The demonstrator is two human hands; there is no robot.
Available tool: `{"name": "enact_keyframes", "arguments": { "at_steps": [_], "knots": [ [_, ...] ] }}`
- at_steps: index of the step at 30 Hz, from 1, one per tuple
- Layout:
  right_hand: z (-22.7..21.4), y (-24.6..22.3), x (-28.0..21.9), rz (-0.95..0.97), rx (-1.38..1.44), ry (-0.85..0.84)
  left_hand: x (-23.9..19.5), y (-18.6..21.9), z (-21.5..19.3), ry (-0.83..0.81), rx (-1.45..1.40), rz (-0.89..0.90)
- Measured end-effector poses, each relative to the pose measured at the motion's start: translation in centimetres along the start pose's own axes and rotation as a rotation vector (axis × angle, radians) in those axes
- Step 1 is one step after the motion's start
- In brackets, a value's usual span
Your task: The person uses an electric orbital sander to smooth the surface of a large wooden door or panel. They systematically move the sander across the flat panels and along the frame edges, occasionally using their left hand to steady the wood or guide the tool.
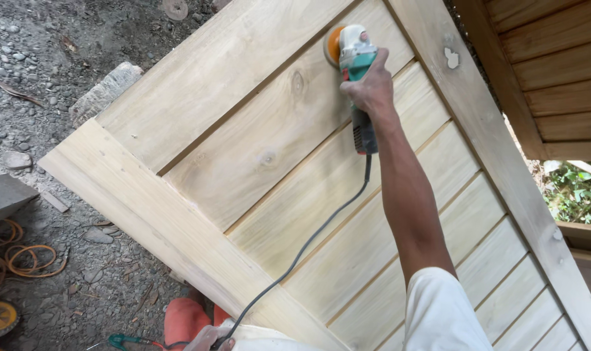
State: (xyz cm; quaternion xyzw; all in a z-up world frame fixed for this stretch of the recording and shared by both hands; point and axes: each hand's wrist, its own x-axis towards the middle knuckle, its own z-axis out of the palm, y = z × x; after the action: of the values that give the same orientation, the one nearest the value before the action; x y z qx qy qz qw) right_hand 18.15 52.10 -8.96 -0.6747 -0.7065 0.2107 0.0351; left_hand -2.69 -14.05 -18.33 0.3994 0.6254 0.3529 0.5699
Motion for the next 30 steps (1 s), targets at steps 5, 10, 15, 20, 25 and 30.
{"name": "enact_keyframes", "arguments": {
  "at_steps": [5,10,15,20,25,30],
  "knots": [
    [1.8,-2.0,-4.6,-0.025,-0.099,-0.116,0.1,-0.4,-0.9,-0.045,0.006,-0.005],
    [1.9,-2.1,-3.5,-0.056,-0.076,-0.089,-0.3,-0.7,-1.0,-0.034,0.009,-0.025],
    [1.4,-1.5,-2.6,-0.031,-0.014,-0.034,0.8,-0.6,-1.0,-0.038,0.010,-0.007],
    [1.4,-0.3,-3.2,0.021,-0.077,-0.067,1.2,0.3,-1.1,-0.047,0.014,0.001],
    [-0.1,2.7,3.4,0.034,-0.058,0.039,1.2,0.6,0.2,-0.020,0.008,0.006],
    [-0.1,5.7,7.4,0.005,-0.026,0.154,-0.4,2.2,-0.3,0.053,0.028,-0.009]
  ]
}}
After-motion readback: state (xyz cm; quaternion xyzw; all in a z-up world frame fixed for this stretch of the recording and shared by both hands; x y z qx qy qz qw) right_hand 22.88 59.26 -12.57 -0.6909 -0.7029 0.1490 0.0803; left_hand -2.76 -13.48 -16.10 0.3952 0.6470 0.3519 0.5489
